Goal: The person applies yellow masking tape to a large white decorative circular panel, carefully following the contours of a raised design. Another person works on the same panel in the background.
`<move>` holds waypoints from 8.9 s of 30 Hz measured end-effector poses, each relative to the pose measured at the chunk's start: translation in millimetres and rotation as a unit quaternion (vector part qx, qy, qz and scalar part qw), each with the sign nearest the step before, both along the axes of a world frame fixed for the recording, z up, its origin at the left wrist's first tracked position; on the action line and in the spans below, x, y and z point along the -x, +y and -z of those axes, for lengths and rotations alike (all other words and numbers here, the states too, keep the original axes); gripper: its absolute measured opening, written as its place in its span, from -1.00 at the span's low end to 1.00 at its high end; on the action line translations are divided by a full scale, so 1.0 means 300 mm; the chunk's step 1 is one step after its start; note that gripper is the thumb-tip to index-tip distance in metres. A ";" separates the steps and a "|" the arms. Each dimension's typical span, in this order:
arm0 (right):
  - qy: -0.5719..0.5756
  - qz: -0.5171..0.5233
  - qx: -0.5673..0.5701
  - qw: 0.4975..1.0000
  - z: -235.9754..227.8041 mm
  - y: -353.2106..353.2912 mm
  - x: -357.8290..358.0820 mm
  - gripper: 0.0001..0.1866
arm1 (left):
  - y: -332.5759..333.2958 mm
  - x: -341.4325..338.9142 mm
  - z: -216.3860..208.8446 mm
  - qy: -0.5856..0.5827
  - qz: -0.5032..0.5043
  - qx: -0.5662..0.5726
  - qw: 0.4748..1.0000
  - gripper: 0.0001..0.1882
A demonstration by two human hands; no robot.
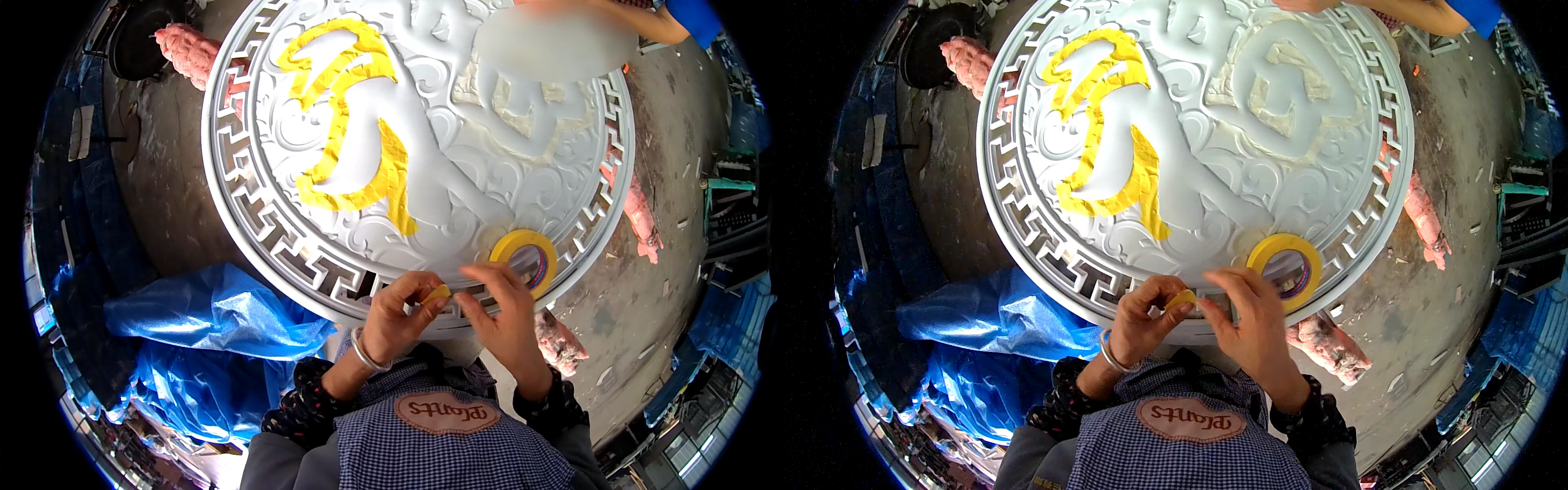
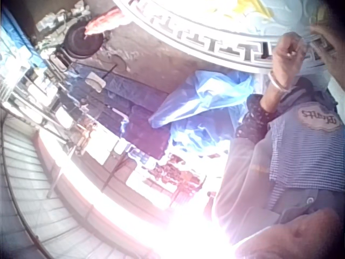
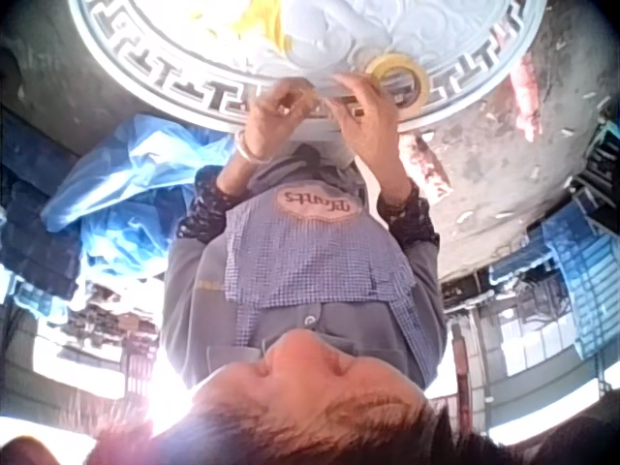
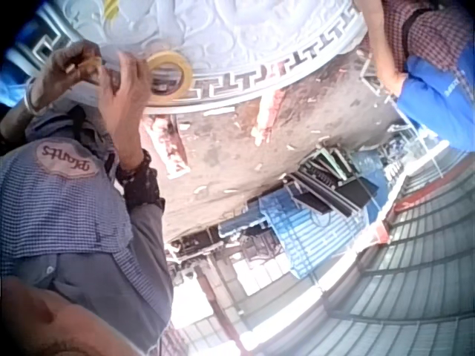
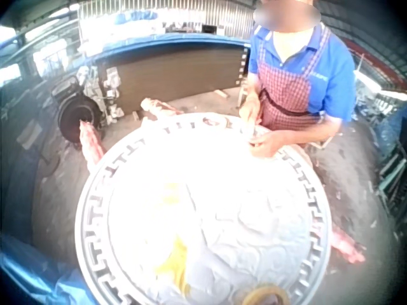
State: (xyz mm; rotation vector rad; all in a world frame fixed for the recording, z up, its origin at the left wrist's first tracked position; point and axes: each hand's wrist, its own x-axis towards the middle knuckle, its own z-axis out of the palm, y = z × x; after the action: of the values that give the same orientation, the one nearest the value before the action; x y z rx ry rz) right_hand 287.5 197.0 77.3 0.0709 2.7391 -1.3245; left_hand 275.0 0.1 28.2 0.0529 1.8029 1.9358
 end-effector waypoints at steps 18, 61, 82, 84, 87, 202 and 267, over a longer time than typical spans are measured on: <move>-0.135 0.175 0.304 0.927 0.190 -0.130 0.040 -0.86 | -0.042 0.146 0.000 0.065 0.016 0.190 0.979 -0.67; -0.228 0.285 0.336 0.868 0.266 -0.174 0.120 -0.83 | 0.046 0.254 0.100 0.164 -0.074 0.332 0.926 -0.80; -0.246 0.283 0.311 0.873 0.249 -0.171 0.154 -0.87 | 0.058 0.268 0.105 0.151 -0.073 0.367 0.915 -0.71; -0.237 0.282 0.304 0.879 0.254 -0.172 0.152 -0.88 | 0.058 0.273 0.104 0.153 -0.064 0.374 0.912 -0.71; -0.223 0.280 0.298 0.885 0.262 -0.176 0.150 -0.88 | 0.062 0.275 0.101 0.154 -0.062 0.378 0.911 -0.70; 0.214 -0.054 -0.140 0.965 0.040 0.046 -0.127 -0.66 | 0.083 0.001 -0.122 -0.016 0.036 0.043 0.998 -0.92; -0.044 0.162 0.006 0.986 0.271 -0.081 0.131 -0.87 | 0.127 0.186 0.112 0.120 -0.100 0.339 0.928 -0.65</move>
State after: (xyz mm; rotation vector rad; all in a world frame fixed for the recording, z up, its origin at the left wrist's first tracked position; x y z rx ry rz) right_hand 248.1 172.8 -4.0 0.5821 2.7262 -1.3687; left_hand 219.2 38.1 -5.4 -0.1369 2.6390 1.3615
